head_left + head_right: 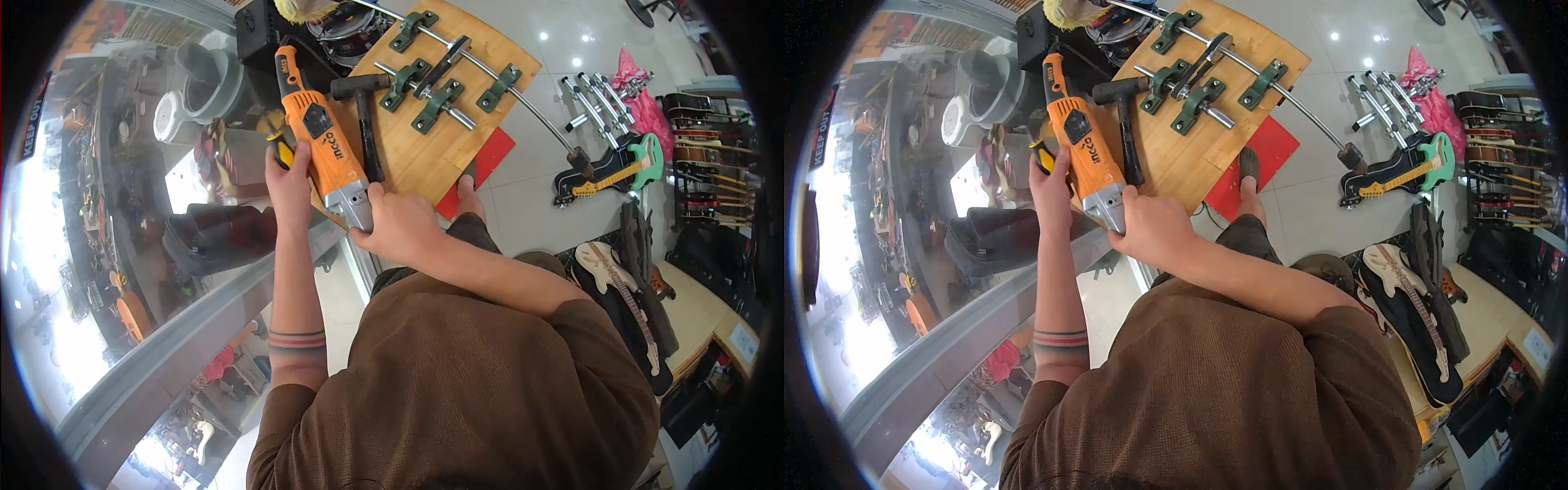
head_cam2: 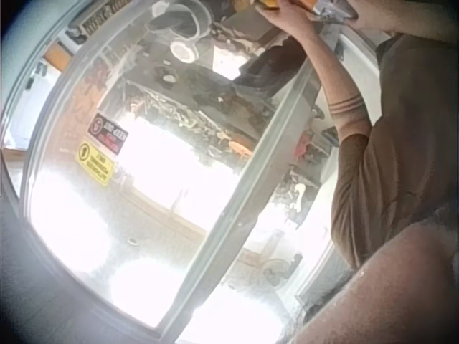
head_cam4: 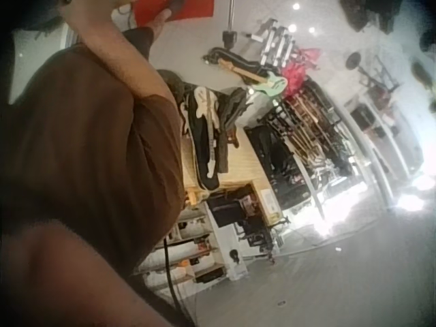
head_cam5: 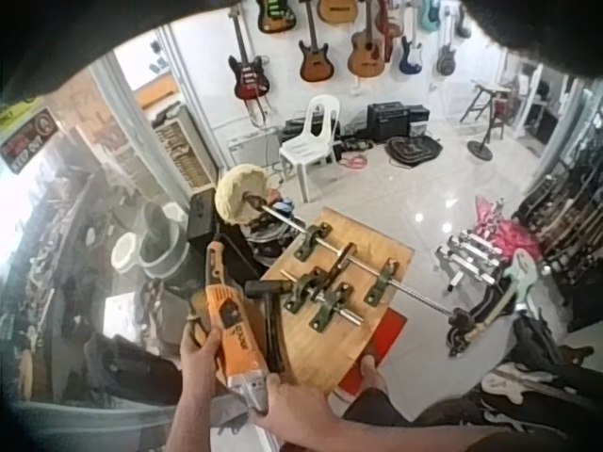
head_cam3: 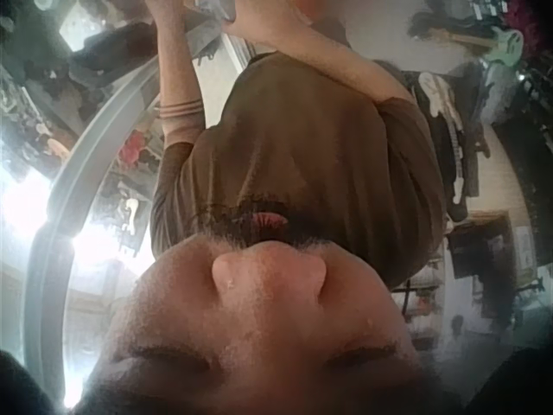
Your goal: The person holds a chisel against a rotating buffing wheel mounted on a workbench and then uses a handheld file to sharpen the edge of the tool.
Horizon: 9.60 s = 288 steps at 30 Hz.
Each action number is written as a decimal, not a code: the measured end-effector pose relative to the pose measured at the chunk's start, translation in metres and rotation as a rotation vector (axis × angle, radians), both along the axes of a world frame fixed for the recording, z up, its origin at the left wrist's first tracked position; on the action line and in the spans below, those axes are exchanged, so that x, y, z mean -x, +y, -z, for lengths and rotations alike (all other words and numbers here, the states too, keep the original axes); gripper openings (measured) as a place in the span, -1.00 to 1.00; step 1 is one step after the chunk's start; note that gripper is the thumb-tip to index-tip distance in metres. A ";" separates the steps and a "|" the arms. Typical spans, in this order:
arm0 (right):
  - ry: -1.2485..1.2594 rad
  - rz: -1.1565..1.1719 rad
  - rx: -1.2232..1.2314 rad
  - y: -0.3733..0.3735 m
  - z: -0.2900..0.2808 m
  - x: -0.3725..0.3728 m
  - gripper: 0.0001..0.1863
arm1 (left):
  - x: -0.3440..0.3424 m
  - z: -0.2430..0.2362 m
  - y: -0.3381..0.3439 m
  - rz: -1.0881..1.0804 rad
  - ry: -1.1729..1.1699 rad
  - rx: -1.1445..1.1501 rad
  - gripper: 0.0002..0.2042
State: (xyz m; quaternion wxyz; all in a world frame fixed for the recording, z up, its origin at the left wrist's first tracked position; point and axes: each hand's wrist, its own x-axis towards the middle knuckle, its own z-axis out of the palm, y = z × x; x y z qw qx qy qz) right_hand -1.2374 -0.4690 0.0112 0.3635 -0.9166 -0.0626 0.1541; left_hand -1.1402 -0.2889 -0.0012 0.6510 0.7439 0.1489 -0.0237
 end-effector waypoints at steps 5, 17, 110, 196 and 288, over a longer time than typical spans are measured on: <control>-0.049 -0.043 0.029 -0.008 0.002 -0.006 -0.39 | -0.008 0.013 -0.009 -0.042 -0.056 0.116 -0.82; -0.110 0.137 0.003 -0.050 -0.005 -0.034 -0.48 | 0.001 0.011 0.009 -0.072 0.065 0.054 -0.79; 0.203 0.844 -1.008 -0.115 0.084 0.023 -0.71 | 0.123 -0.046 -0.107 0.964 -0.019 -0.733 -0.46; 0.248 0.839 -0.978 -0.118 0.095 0.021 -0.66 | 0.111 -0.051 -0.099 1.043 -0.037 -0.822 -0.44; 0.410 0.898 -1.254 -0.125 0.094 0.017 -0.58 | 0.098 -0.044 -0.117 0.943 0.041 -0.554 -0.55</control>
